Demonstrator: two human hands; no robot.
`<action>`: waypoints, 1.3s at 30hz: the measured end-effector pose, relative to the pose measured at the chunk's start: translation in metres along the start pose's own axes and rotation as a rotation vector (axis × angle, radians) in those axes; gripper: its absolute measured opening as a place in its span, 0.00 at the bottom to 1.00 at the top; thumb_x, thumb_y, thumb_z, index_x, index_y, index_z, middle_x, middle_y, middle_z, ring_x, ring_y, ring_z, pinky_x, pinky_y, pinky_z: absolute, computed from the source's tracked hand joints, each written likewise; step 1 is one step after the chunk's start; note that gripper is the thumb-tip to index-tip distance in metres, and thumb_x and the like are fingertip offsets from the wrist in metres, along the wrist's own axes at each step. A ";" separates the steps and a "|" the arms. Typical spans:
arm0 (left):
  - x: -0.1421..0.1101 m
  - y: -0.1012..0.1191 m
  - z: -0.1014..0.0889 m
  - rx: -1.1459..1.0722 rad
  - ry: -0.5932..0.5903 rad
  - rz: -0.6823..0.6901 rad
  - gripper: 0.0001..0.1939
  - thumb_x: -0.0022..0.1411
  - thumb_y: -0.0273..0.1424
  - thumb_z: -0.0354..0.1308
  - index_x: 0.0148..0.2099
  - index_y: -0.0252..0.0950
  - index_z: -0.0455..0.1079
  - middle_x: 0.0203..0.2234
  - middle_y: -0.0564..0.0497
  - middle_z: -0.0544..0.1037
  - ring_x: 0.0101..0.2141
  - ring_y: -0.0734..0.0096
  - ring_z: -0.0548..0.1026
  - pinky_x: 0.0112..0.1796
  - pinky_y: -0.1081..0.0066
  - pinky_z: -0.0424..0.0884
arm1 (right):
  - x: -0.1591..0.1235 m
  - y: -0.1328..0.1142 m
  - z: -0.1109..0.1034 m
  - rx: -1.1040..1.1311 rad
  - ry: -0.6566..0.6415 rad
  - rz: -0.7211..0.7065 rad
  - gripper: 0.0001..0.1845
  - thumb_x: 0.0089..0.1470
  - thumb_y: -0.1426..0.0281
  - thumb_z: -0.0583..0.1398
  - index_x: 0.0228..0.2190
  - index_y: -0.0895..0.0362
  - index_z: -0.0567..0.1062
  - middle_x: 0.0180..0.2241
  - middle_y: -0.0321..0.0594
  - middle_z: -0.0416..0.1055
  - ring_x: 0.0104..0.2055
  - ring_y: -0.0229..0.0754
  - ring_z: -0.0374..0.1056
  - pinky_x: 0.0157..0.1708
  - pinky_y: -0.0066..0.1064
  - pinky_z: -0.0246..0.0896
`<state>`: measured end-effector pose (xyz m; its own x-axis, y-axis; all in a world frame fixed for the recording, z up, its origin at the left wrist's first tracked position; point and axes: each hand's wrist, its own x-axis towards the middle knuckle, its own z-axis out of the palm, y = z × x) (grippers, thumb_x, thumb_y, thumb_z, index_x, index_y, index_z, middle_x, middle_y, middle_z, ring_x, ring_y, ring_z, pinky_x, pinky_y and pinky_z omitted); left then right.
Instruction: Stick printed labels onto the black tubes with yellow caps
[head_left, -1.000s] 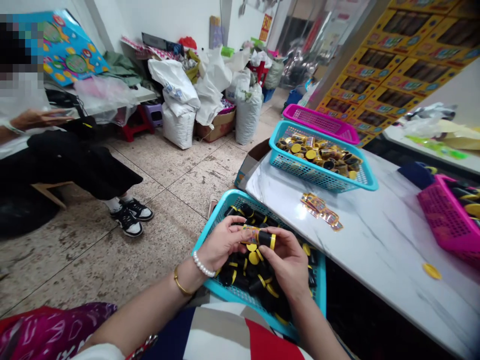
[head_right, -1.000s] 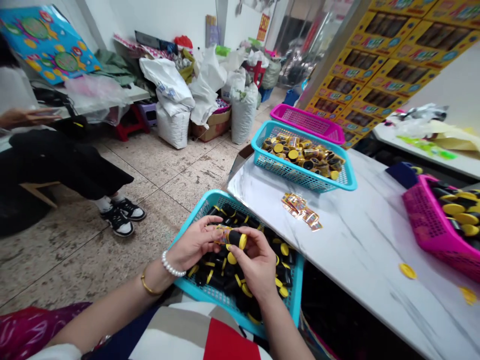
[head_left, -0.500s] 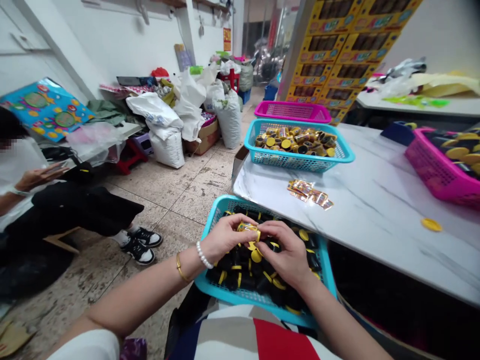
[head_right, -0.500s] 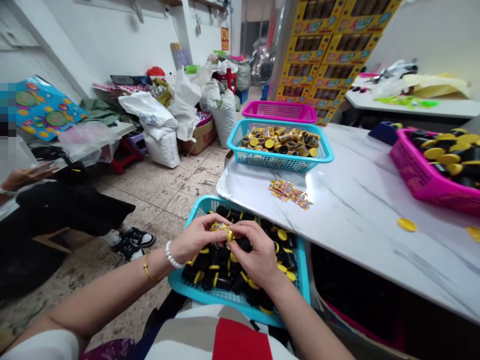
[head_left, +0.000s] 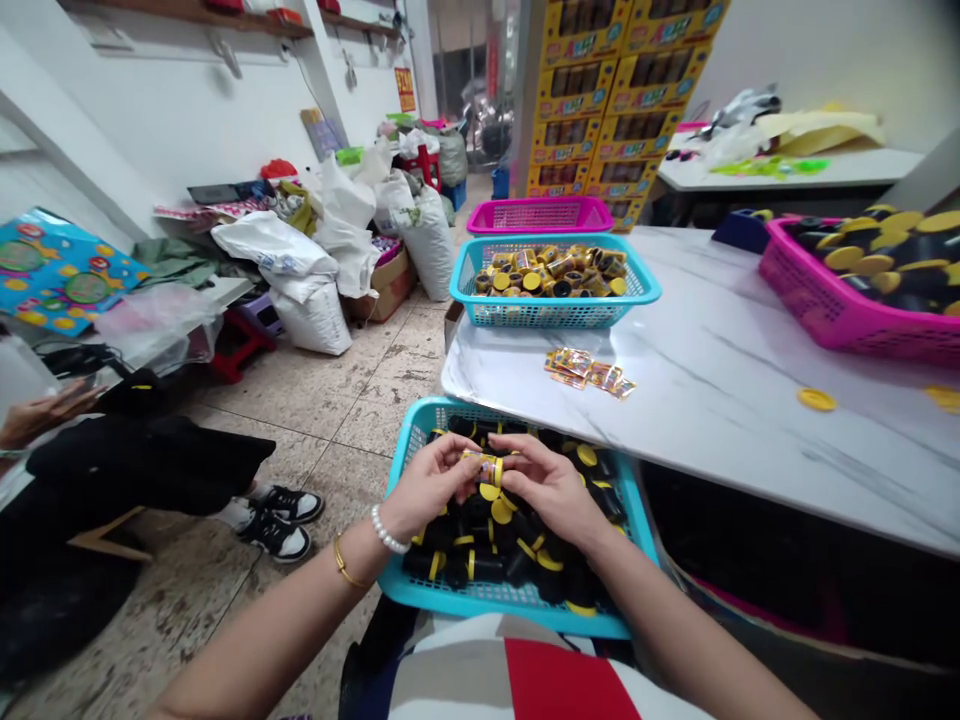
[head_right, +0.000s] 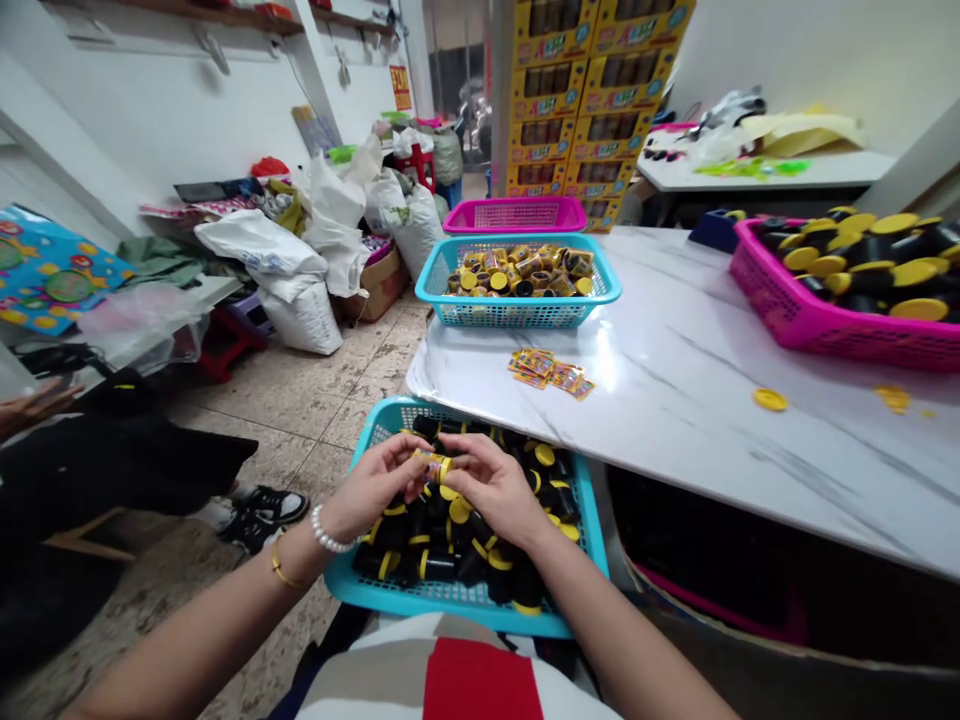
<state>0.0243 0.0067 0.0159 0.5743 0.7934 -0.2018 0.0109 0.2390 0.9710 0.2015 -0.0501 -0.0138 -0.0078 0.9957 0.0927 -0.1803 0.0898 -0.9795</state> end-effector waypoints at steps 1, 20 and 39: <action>-0.001 -0.001 0.000 -0.068 -0.004 -0.037 0.19 0.55 0.42 0.63 0.43 0.33 0.68 0.22 0.55 0.72 0.19 0.80 0.68 0.21 0.77 0.63 | -0.001 -0.001 -0.002 -0.027 -0.009 -0.036 0.15 0.48 0.66 0.66 0.41 0.49 0.79 0.43 0.39 0.70 0.43 0.40 0.70 0.42 0.33 0.68; -0.005 -0.022 0.002 -0.425 -0.139 -0.284 0.15 0.56 0.39 0.63 0.35 0.33 0.66 0.21 0.55 0.71 0.17 0.82 0.68 0.16 0.82 0.64 | -0.011 -0.001 0.001 -0.122 0.028 -0.150 0.08 0.49 0.69 0.66 0.35 0.52 0.75 0.34 0.36 0.68 0.28 0.35 0.69 0.26 0.28 0.70; -0.014 -0.017 0.006 0.004 0.023 0.135 0.13 0.53 0.29 0.65 0.43 0.36 0.73 0.38 0.48 0.76 0.40 0.67 0.74 0.44 0.69 0.68 | -0.018 -0.003 0.016 -0.132 0.226 0.153 0.15 0.41 0.65 0.69 0.35 0.55 0.81 0.34 0.41 0.79 0.36 0.46 0.76 0.41 0.39 0.74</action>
<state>0.0209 -0.0120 0.0034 0.5516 0.8310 -0.0721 -0.0619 0.1270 0.9900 0.1867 -0.0687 -0.0101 0.1966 0.9768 -0.0854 -0.0648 -0.0740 -0.9952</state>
